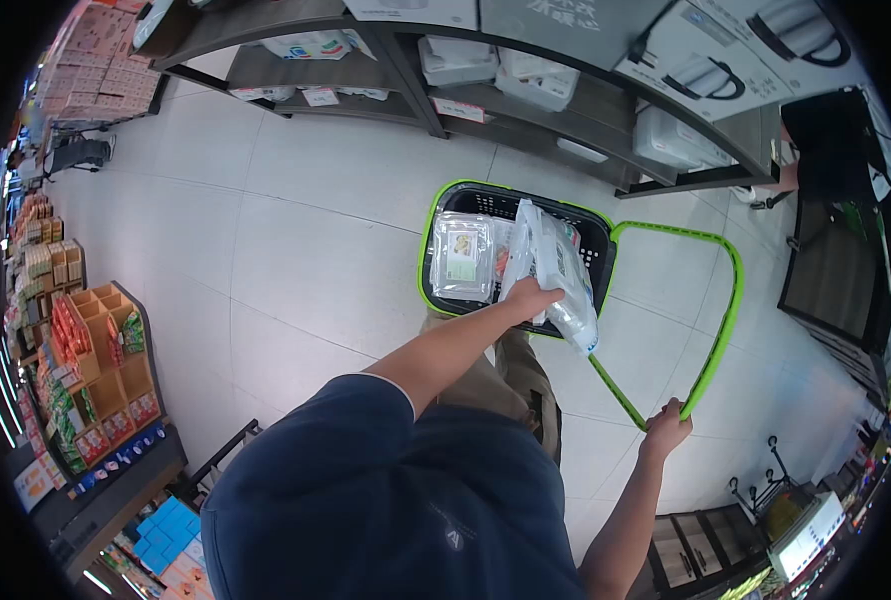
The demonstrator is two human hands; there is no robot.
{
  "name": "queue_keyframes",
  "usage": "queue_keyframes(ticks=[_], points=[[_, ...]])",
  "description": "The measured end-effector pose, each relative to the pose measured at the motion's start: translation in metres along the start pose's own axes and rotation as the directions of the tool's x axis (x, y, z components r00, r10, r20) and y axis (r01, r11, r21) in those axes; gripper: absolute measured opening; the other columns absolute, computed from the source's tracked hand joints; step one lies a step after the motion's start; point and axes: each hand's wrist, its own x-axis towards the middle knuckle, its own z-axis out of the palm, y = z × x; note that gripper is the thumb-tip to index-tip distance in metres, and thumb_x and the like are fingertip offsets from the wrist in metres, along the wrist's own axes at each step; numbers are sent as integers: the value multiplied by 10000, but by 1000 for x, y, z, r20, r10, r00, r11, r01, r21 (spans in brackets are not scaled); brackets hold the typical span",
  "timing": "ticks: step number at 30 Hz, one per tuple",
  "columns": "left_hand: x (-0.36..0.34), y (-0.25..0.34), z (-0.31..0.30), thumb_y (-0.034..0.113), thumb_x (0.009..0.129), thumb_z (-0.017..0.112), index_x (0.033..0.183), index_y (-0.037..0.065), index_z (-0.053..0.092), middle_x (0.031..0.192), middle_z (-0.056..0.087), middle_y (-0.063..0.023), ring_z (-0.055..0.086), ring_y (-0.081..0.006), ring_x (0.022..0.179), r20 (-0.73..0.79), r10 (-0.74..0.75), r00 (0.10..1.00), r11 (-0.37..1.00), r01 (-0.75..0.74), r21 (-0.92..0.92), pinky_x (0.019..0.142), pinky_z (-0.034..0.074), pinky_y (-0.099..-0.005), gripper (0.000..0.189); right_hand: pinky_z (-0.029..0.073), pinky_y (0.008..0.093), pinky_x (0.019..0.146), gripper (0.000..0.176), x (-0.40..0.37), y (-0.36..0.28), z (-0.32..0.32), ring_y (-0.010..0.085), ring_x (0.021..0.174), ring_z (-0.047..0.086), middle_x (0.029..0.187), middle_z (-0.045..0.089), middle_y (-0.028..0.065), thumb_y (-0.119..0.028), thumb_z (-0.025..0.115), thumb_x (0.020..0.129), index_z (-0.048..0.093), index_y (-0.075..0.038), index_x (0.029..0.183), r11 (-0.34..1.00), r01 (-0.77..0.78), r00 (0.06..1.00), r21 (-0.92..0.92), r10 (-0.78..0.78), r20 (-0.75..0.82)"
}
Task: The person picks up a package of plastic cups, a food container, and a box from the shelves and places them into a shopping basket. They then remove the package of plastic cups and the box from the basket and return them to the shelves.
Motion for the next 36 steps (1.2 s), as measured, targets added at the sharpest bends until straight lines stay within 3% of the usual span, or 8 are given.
queue_keyframes(ticks=[4, 7, 12, 18, 23, 27, 29, 36], points=[[-33, -18, -45, 390, 686, 664, 1031, -79, 584, 941, 633, -185, 624, -242, 880, 23, 89, 996, 987, -85, -134, 752, 484, -330, 588, 222, 247, 328, 161, -6, 2, 13, 75, 388, 292, 548, 358, -16, -95, 484, 803, 406, -60, 667, 999, 23, 998, -35, -25, -53], [-68, -26, -86, 264, 756, 634, 1027, -5, 605, 870, 612, -79, 578, -159, 755, 88, 212, 973, 880, -151, -450, 650, 464, -310, 383, 212, 257, 322, 171, -16, 1, 24, 87, 387, 300, 540, 349, -7, -111, 489, 792, 410, -46, 655, 997, 35, 995, -66, -41, -95], [-101, -30, -178, 239, 778, 609, 982, -14, 602, 742, 580, -65, 537, -137, 591, 24, 215, 976, 802, -163, -574, 510, 429, -282, 325, 213, 269, 328, 179, -37, -3, 41, 99, 370, 284, 507, 335, -2, -123, 493, 772, 418, -30, 639, 990, 79, 985, -120, -96, -144], [-125, -80, -269, 252, 787, 599, 998, -26, 591, 749, 591, -73, 530, -141, 567, -314, 190, 930, 666, -357, -655, 481, 419, -273, 349, 238, 290, 332, 171, -49, -2, 49, 131, 374, 310, 505, 349, 18, -129, 504, 753, 443, -7, 649, 984, 100, 988, -145, -116, -105], [-173, -148, -323, 288, 760, 613, 969, -50, 606, 837, 623, -111, 608, -159, 659, -686, 177, 706, 859, -450, -243, 546, 484, -304, 397, 269, 314, 340, 191, -74, 0, 68, 152, 380, 352, 505, 383, 41, -153, 516, 735, 473, 15, 656, 974, 160, 984, -163, -170, -46], [-252, -192, -353, 300, 737, 619, 940, -62, 608, 829, 636, -138, 635, -184, 664, -734, 154, 662, 922, -362, -133, 561, 512, -323, 415, 292, 330, 358, 195, -101, 4, 86, 163, 386, 378, 509, 414, 58, -159, 523, 718, 485, 22, 652, 948, 250, 968, -199, -246, 43], [-308, -194, -361, 369, 687, 608, 948, -39, 618, 856, 646, -202, 638, -307, 813, -675, 38, 737, 999, -33, 21, 724, 499, -387, 484, 295, 331, 364, 188, -118, 3, 95, 166, 395, 386, 511, 420, 62, -154, 524, 713, 489, 18, 646, 948, 259, 965, -188, -243, 102], [-351, -239, -426, 349, 630, 651, 896, -33, 607, 831, 632, -212, 625, -335, 774, -685, 303, 663, 882, 78, 465, 703, 498, -408, 467, 359, 359, 487, 168, -149, 55, 121, 174, 476, 422, 543, 462, 57, -126, 554, 705, 507, 27, 652, 929, 330, 930, -166, -290, 224]])
